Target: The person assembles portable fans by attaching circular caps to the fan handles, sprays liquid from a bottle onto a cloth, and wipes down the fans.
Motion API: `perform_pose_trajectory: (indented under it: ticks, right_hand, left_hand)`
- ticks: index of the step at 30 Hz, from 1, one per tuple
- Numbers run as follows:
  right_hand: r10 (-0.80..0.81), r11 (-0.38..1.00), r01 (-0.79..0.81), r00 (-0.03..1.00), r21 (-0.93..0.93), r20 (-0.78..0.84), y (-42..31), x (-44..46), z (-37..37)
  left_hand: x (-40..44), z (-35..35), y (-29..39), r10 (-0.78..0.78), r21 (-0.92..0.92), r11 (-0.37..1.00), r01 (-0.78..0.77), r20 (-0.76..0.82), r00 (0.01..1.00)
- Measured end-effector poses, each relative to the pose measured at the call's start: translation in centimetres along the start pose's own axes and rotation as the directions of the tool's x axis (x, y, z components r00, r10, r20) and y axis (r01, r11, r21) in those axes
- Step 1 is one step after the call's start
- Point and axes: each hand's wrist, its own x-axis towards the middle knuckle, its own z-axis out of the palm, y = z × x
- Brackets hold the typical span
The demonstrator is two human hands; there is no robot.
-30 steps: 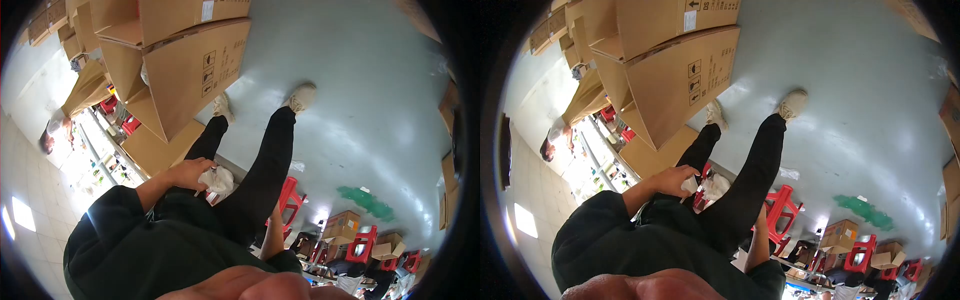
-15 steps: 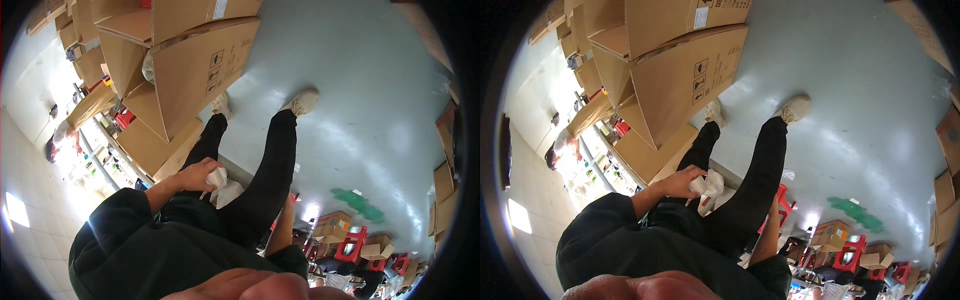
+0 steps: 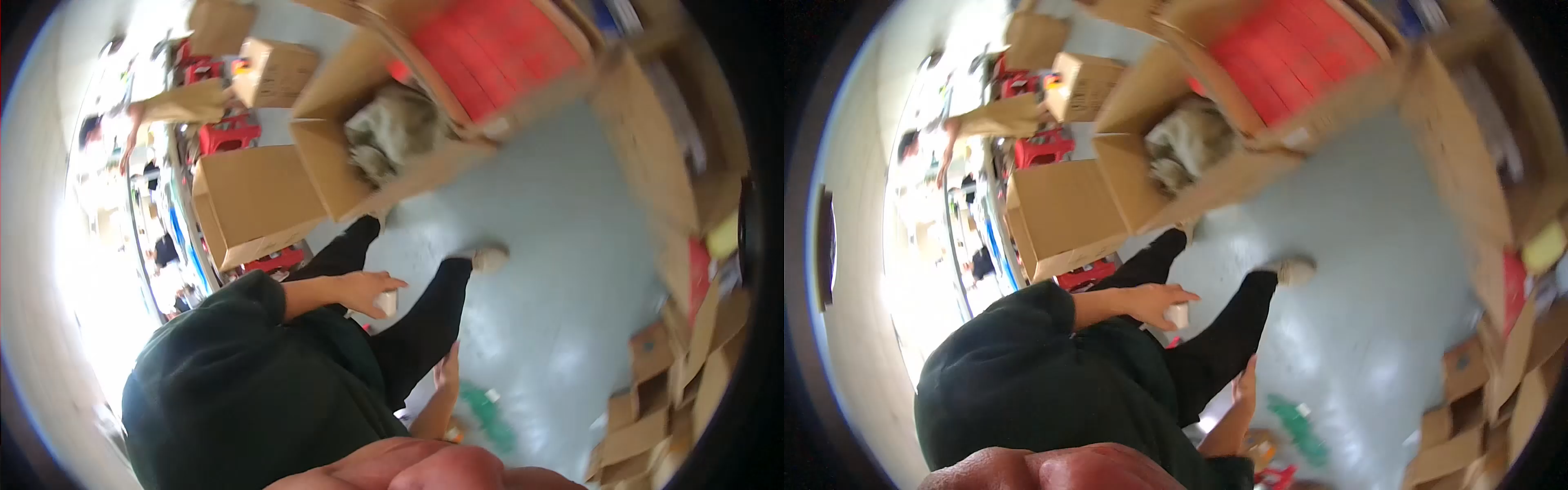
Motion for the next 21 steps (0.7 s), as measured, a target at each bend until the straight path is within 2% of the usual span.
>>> perform_pose_trajectory:
  ticks: [1, 2, 3, 4, 5, 6, 9, 10, 12, 13, 14, 18, 21]
  right_hand:
    - [0.242, 0.929, -0.289, 0.946, -0.229, -0.215, -3.1, -2.8, 1.7]
    - [0.183, 0.864, -0.337, 0.902, -0.373, -0.391, -3.1, -3.1, 1.1]
    - [0.072, 0.847, -0.183, 0.97, -0.499, -0.234, -4.6, -4.5, 1.9]
    - [-0.028, 0.785, -0.084, 0.985, -0.614, -0.17, -5.8, -5.0, 2.3]
    - [-0.168, 0.497, -0.005, 0.98, -0.868, -0.102, -8.5, -6.9, 6.0]
    - [-0.371, 0.343, 0.215, 0.925, -0.914, 0.078, -9.7, -8.5, 10.9]
    - [-0.483, 0.474, 0.399, 0.863, -0.785, 0.147, -10.2, -9.5, 24.0]
    - [-0.465, 0.515, 0.44, 0.865, -0.735, 0.191, -9.6, -10.5, 29.0]
    - [-0.415, 0.605, 0.49, 0.867, -0.627, 0.277, -6.5, -12.1, 39.3]
    - [-0.4, 0.605, 0.502, 0.862, -0.618, 0.309, -4.6, -12.0, 43.1]
    - [-0.38, 0.61, 0.506, 0.862, -0.61, 0.334, -3.1, -11.5, 46.5]
    - [-0.325, 0.559, 0.564, 0.823, -0.608, 0.466, 3.9, -10.0, 57.8]
    - [-0.253, 0.499, 0.612, 0.78, -0.613, 0.573, 9.1, -8.0, 65.5]
  left_hand:
    - [-1.2, -0.1, 0.2, 0.019, -0.008, 1.0, -0.019, -0.036, 0.999]
    - [-2.2, -0.1, 0.2, 0.059, -0.041, 0.997, -0.063, -0.094, 0.994]
    - [-3.2, 0.1, 0.1, 0.095, -0.07, 0.992, -0.107, -0.156, 0.983]
    - [-4.8, 0.3, 0.2, 0.147, -0.088, 0.981, -0.175, -0.258, 0.955]
    - [-6.5, 0.4, 0.2, 0.198, -0.093, 0.965, -0.247, -0.363, 0.91]
    - [-8.1, 0.6, -0.2, 0.202, -0.118, 0.952, -0.282, -0.449, 0.87]
    - [-15.1, -1.3, -0.7, 0.187, -0.197, 0.907, -0.372, -0.602, 0.776]
    - [-18.2, -2.4, -0.9, 0.145, -0.286, 0.881, -0.376, -0.592, 0.792]
    - [-22.3, -2.8, -3.4, 0.141, -0.245, 0.839, -0.486, -0.765, 0.629]
    - [-24.7, -3.1, -4.8, 0.125, -0.238, 0.806, -0.542, -0.826, 0.549]
    - [-26.1, -3.8, -6.5, 0.08, -0.27, 0.79, -0.551, -0.845, 0.529]
    - [-34.9, -6.2, -14.8, -0.04, -0.258, 0.728, -0.635, -0.941, 0.336]
    - [-40.3, -7.5, -21.9, -0.05, -0.216, 0.746, -0.63, -0.961, 0.271]
